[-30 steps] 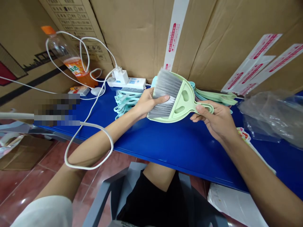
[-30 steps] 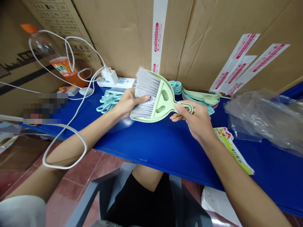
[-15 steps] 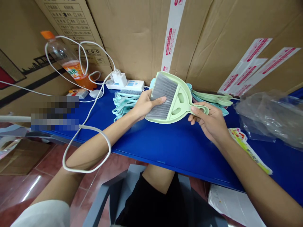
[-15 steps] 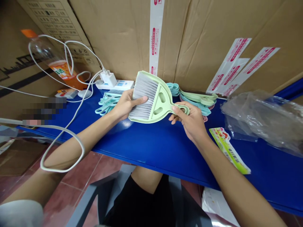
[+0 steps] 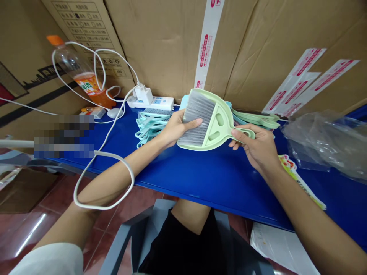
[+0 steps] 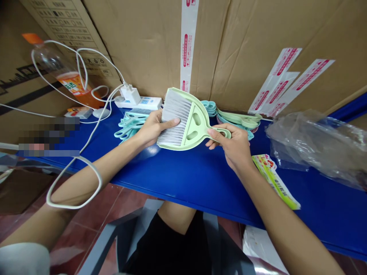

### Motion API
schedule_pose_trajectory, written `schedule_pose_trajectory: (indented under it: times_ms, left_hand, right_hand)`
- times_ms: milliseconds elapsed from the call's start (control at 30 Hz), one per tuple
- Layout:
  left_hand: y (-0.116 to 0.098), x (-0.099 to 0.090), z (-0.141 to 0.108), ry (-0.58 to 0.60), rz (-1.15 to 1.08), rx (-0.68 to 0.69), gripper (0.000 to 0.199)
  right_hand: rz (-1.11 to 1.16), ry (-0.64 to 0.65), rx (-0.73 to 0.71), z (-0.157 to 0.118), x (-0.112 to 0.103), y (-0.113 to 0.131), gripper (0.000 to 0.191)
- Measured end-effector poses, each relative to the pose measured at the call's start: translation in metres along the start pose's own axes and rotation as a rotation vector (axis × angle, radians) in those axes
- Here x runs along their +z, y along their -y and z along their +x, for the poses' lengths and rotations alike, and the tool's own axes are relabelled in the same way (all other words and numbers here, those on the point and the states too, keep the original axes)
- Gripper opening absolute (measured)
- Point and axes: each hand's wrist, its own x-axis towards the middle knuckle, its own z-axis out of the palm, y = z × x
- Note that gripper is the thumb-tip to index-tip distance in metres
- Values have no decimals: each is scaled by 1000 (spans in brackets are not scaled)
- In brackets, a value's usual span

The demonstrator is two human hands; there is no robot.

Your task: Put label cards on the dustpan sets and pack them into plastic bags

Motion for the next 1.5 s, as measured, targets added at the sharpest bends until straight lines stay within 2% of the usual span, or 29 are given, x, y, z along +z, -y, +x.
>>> schedule_pose_trajectory:
  times_ms: [400,667,1133,1367,1500]
  left_hand:
    - [-2,2,2,-10,-55,-26,56]
    - [1,3,0,-2,-56,-17,49]
    - [6,4,0,-37,-16,0,58]
    - [3,6,-1,-20,-40,-52,59]
    - [3,4,1,4,-88,-83,58]
  right_hand:
    - [95,51,42,2,-2,-2,53]
    - [34,22,41,1,-4,4,47]
    - [41,2,57,0,2,-1,51]
    - [30,20,21,0,1,-2,51]
    - [44,-43,-11,1,0,-2,50]
